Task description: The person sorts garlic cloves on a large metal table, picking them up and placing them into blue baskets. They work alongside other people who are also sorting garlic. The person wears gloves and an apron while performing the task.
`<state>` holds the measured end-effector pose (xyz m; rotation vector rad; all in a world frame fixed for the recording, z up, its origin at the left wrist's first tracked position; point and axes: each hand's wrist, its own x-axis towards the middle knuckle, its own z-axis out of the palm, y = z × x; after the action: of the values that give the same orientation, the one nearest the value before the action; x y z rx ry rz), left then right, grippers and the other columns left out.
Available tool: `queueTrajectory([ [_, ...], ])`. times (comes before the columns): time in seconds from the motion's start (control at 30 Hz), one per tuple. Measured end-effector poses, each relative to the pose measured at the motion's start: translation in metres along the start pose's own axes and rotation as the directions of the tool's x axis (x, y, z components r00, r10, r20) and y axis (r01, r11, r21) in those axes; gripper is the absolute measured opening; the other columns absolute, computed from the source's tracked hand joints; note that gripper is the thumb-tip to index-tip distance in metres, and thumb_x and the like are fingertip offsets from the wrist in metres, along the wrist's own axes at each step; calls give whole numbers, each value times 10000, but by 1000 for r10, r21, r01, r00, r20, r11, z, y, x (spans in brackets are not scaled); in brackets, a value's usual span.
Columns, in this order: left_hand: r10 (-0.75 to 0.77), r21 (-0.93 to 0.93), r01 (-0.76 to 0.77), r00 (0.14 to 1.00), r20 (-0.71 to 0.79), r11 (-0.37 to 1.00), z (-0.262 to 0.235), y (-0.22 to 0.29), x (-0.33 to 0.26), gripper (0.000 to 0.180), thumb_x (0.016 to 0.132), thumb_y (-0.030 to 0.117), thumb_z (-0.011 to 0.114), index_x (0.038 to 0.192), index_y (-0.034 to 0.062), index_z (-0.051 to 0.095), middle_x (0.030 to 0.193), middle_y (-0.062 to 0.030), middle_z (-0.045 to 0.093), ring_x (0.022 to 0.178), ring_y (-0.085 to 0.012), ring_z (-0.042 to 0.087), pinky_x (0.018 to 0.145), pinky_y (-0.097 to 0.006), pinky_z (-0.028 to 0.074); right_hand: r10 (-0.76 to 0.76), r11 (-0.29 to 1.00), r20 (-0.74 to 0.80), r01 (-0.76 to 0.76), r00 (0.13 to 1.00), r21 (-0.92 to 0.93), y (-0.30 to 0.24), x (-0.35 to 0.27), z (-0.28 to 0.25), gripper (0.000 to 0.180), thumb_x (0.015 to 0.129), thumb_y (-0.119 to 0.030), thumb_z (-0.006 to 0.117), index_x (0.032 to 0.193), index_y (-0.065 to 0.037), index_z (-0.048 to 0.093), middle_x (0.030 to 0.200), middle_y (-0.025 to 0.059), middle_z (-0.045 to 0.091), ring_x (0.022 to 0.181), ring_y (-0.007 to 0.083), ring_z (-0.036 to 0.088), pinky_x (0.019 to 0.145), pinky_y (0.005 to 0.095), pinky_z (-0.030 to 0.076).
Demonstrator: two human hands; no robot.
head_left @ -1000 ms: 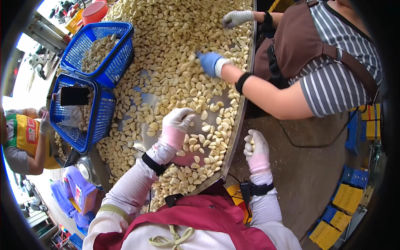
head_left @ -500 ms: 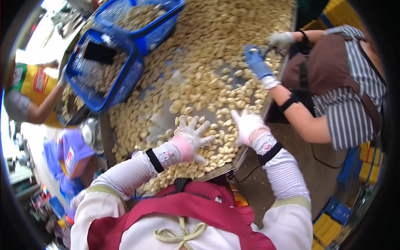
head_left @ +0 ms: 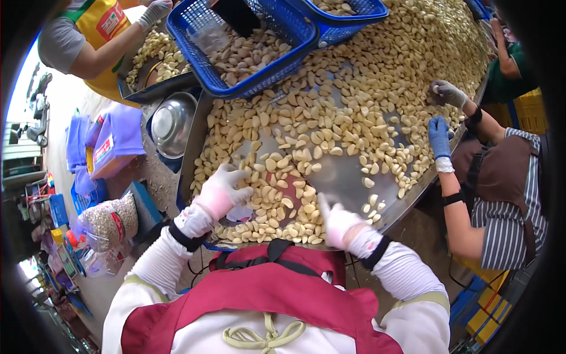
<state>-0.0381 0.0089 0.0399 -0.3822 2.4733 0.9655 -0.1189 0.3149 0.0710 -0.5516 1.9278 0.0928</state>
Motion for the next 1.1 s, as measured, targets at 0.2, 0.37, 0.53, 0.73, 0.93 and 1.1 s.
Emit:
queueTrajectory([
  [0.2, -178, -200, 150, 976, -128, 968, 25, -42, -5, 324, 860, 292, 728, 1089, 63, 722, 1002, -134, 665, 958, -342, 658, 869, -409, 525, -534, 834, 137, 491, 835, 252, -97, 66, 4, 957, 811, -165, 682, 1580, 0, 138, 1357, 337, 545, 1206, 436, 600, 1030, 445, 487],
  [0.37, 30, 133, 47, 855, -518, 990, -9, -24, 35, 458, 855, 373, 726, 1237, 129, 661, 1308, -179, 568, 1211, -396, 544, 983, -475, 483, -350, 737, -673, 635, 652, 232, -43, 48, -103, 702, 808, -214, 738, 1454, -64, 509, 1329, 215, 639, 1157, 311, 665, 993, 385, 520],
  [0.53, -131, 124, 193, 912, -389, 973, -9, 43, 107, 775, 793, 591, 725, 1468, 284, 499, 1558, -242, 334, 1429, -503, 312, 1156, -611, 297, 412, 888, -522, -201, 747, 415, 43, 89, -177, 1033, 811, -503, 775, 1625, -262, 186, 1676, 210, 120, 1518, 476, 145, 1149, 675, 292],
  [0.73, 40, 326, 44, 968, -247, 944, -13, 51, 102, 842, 739, 535, 778, 1479, 280, 469, 1549, -159, 382, 1426, -454, 344, 1109, -576, 374, -209, 777, -627, 517, 750, 359, 32, 87, -141, 918, 770, -420, 785, 1555, -187, 370, 1630, 220, 271, 1503, 456, 239, 1200, 519, 312],
  [0.93, -154, 372, 264, 942, -300, 890, -16, 35, 77, 710, 816, 331, 746, 1463, 218, 480, 1507, -144, 420, 1324, -383, 463, 1056, -544, 409, 284, 959, -334, -264, 899, 105, 72, 38, -90, 1030, 768, -406, 784, 1592, -163, 216, 1641, 323, 51, 1481, 563, 176, 1204, 554, 288],
  [1.1, 442, 434, -364, 893, -89, 824, 33, 103, 100, 692, 873, 524, 641, 1479, 230, 485, 1560, -159, 381, 1470, -437, 280, 1191, -658, 160, -47, 984, -247, 88, 968, 158, 32, 43, -109, 794, 758, -323, 759, 1460, -93, 468, 1484, 301, 428, 1295, 477, 498, 1034, 457, 489],
])
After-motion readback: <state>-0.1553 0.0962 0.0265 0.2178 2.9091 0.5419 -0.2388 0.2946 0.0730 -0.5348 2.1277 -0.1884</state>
